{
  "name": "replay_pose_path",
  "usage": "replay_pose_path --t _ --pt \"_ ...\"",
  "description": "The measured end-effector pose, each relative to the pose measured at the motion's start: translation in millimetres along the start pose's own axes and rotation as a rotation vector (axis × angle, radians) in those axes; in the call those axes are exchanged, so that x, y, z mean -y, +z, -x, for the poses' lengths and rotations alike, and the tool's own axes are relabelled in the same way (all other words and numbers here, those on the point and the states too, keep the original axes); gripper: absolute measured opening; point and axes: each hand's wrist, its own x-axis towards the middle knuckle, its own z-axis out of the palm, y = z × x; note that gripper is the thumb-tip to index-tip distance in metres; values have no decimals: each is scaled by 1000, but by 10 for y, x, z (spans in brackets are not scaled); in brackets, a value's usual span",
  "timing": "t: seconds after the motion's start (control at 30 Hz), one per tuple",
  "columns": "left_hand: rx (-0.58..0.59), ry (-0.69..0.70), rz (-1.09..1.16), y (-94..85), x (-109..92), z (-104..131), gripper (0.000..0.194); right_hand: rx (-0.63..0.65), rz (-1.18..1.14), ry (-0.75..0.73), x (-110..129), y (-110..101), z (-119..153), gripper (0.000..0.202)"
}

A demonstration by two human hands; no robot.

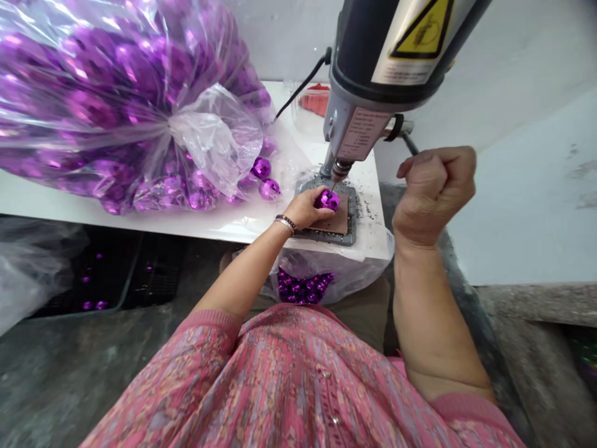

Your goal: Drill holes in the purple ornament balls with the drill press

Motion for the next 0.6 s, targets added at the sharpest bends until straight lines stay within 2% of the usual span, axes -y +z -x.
replay_pose_path --t 0.33,0.47,0.6 --pt "-3 -7 15 3 -12 3 59 12 -28 -2 -108 -6 146 36" --pt "-20 -27 33 15 -8 7 62 -27 -93 34 69 56 -165 44" --pt "-38 -2 104 -41 50 207 61 62 -168 205 283 87 -555 41"
